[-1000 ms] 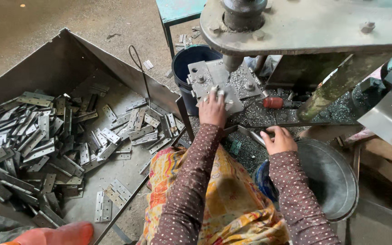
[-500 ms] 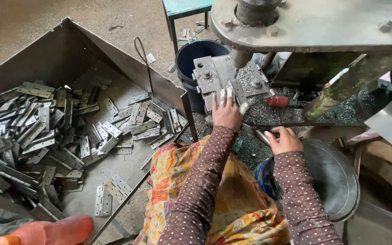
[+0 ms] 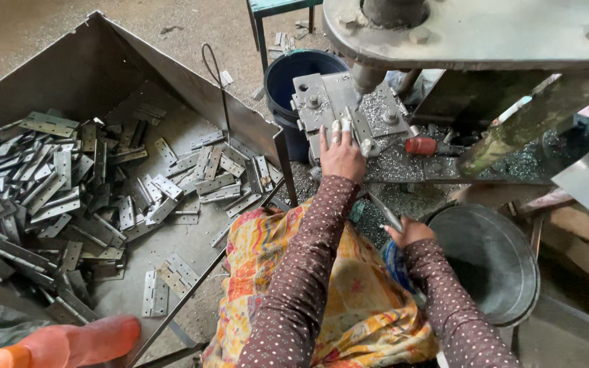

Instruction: The person repeatedly picks up metal hinge pieces from a bin, places them into a manual punching machine, and operates the lever to process them. The person then removes the processed pieces and returns them to the bin, continuing this cycle throughout the clip.

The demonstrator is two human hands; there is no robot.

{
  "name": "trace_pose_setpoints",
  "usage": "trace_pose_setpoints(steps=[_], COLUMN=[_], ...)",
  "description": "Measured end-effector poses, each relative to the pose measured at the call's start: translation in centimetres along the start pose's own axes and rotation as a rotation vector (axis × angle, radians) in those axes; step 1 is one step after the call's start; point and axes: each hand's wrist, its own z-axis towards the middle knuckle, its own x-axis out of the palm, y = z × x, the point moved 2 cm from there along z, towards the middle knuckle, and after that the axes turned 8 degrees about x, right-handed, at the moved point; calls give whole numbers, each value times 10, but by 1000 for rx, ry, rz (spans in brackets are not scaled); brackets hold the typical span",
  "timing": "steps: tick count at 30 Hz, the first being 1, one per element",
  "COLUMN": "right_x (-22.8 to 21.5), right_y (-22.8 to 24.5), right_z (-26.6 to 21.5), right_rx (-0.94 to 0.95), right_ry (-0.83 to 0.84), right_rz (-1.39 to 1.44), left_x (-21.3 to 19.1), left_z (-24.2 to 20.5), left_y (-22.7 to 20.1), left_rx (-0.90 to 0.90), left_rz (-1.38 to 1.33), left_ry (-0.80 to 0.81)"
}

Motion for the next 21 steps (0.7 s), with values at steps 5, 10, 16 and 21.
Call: trace_pose_setpoints(steps=[5,10,16,21], right_x=[-46,-77,-28,-30], right_y=[10,21,9,2], right_z=[7,5,-6,2], right_rx=[-15,20,110,34], right_ry=[146,52,52,60], right_rz=[82,-135,27,75], left_x=[-17,-7,-2,-4], left_z=[12,29,42,31], left_y=[-3,4,8,6], left_rx=[5,-38,-36,-12], left_rz=[-31,10,-7,43], left_ry=[-49,181,170,145])
